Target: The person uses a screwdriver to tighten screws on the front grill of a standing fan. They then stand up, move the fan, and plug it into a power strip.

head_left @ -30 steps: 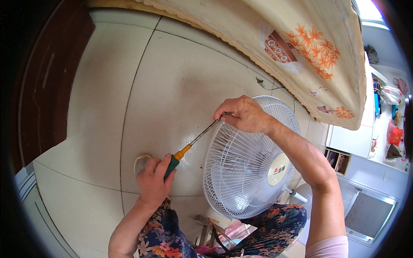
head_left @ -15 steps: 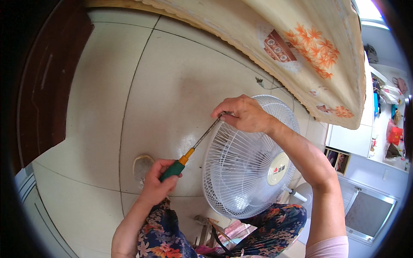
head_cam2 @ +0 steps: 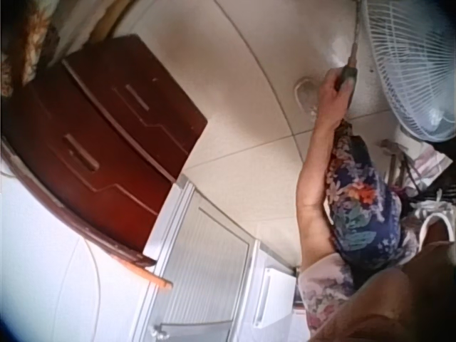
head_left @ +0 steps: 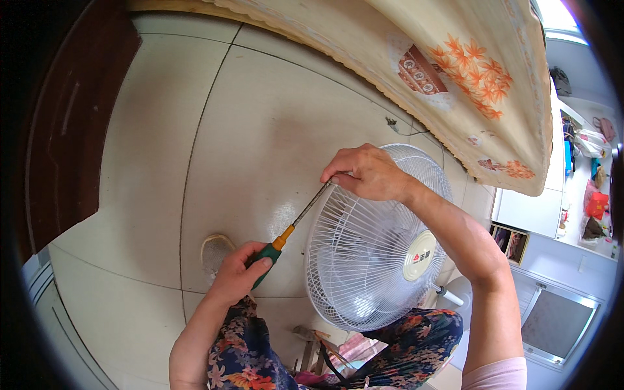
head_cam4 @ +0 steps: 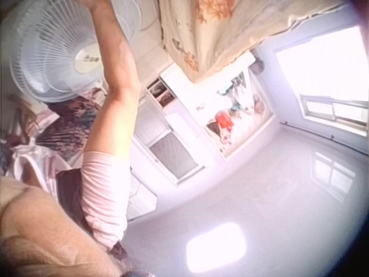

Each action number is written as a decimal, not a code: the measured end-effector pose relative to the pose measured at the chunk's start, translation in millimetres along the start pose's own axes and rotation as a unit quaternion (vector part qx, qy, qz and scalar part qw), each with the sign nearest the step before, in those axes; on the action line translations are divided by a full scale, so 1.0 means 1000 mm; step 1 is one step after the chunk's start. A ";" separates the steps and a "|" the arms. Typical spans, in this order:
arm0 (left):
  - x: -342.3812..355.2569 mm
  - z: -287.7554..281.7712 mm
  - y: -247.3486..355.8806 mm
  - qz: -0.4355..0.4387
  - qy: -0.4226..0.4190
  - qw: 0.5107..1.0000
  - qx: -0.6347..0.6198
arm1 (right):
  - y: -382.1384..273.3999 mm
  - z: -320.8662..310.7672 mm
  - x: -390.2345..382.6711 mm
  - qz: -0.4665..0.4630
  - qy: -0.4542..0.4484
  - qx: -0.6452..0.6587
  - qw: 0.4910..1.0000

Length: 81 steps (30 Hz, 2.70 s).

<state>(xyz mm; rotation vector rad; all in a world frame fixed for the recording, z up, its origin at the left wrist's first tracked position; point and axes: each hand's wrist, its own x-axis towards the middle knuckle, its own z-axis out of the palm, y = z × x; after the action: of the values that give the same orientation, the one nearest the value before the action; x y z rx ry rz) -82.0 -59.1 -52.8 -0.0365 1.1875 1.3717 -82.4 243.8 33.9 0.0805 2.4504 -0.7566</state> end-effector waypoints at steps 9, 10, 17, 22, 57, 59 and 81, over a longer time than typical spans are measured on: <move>0.011 0.011 0.013 0.209 0.143 0.879 0.404 | -0.003 0.001 0.001 0.036 0.016 0.012 0.999; 0.012 0.012 0.013 0.217 0.132 0.880 0.401 | -0.003 0.001 0.000 0.038 0.028 0.013 0.999; 0.006 0.024 0.022 0.127 0.036 0.948 0.288 | -0.008 -0.006 0.000 0.073 -0.007 0.034 0.997; 0.013 0.019 0.015 0.007 0.001 0.996 0.093 | -0.010 -0.008 -0.001 0.079 -0.022 0.014 0.997; 0.016 0.001 0.027 0.101 0.121 0.982 0.103 | -0.006 -0.009 -0.002 0.031 -0.025 -0.001 0.999; 0.016 -0.001 0.026 0.104 0.124 0.983 0.083 | -0.009 -0.011 -0.002 0.027 -0.019 0.012 0.999; -0.003 0.074 0.085 0.323 0.053 0.930 -0.167 | -0.105 0.066 -0.063 -0.009 0.093 0.641 0.762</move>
<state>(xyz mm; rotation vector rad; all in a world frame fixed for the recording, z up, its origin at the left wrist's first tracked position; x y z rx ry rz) -99.5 11.0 34.5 0.0449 1.0823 2.1698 -19.4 127.1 76.0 0.6547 1.5949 -2.3593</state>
